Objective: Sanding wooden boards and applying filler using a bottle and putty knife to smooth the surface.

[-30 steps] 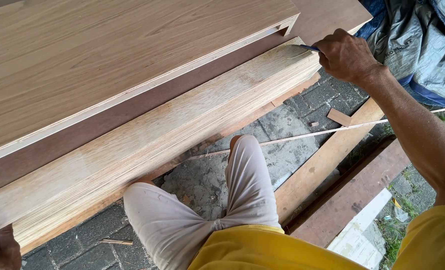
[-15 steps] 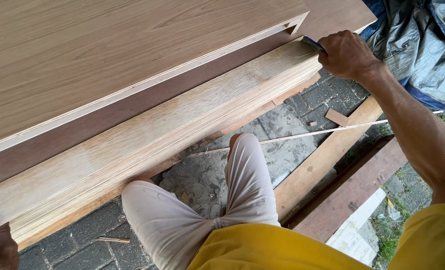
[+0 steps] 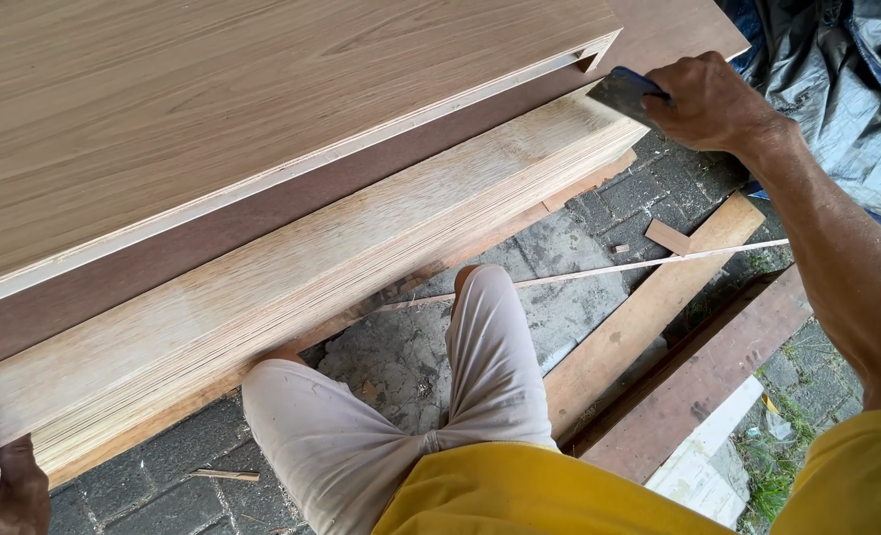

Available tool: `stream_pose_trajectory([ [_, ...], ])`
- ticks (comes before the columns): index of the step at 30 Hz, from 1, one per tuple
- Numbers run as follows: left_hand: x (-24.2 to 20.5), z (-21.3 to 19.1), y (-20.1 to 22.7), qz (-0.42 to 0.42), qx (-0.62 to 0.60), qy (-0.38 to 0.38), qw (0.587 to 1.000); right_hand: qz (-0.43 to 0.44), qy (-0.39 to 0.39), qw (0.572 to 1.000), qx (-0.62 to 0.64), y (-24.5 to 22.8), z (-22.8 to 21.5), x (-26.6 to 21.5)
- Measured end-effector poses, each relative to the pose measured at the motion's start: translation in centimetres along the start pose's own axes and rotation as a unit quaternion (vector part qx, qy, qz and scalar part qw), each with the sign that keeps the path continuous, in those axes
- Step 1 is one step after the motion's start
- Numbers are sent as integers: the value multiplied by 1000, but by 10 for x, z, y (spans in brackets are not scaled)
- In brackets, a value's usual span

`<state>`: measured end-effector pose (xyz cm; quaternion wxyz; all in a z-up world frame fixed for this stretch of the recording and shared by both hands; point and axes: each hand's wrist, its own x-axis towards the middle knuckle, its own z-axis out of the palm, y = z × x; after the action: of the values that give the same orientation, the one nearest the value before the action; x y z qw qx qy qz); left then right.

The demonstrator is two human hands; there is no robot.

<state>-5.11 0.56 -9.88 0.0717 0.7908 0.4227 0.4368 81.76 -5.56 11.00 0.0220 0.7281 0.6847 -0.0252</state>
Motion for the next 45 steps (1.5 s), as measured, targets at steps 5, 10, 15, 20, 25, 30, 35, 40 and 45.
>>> stream_pose_trajectory([
  [5,2,-2,1,-12,13,-11,1000,-5,38,998,-54,21,9,-1],
  [10,16,-8,17,20,47,-13,999,-32,86,993,-76,33,26,-1],
  [15,14,-13,3,20,59,-23,998,-38,71,993,-86,1,27,-1],
  [20,19,-15,8,9,100,-36,994,36,16,999,-15,-55,11,22],
  [25,41,-26,51,78,149,-21,986,112,-108,987,50,-174,-15,46],
  [30,66,-33,95,106,301,-11,948,-58,-110,992,34,-321,-30,13],
  [35,68,-33,87,111,280,8,953,-236,98,949,186,-338,0,-31],
  [40,76,-55,102,45,205,-43,977,-219,127,888,385,-288,4,-85],
  [45,100,-76,112,-20,171,61,983,102,171,775,599,-224,108,-153],
])
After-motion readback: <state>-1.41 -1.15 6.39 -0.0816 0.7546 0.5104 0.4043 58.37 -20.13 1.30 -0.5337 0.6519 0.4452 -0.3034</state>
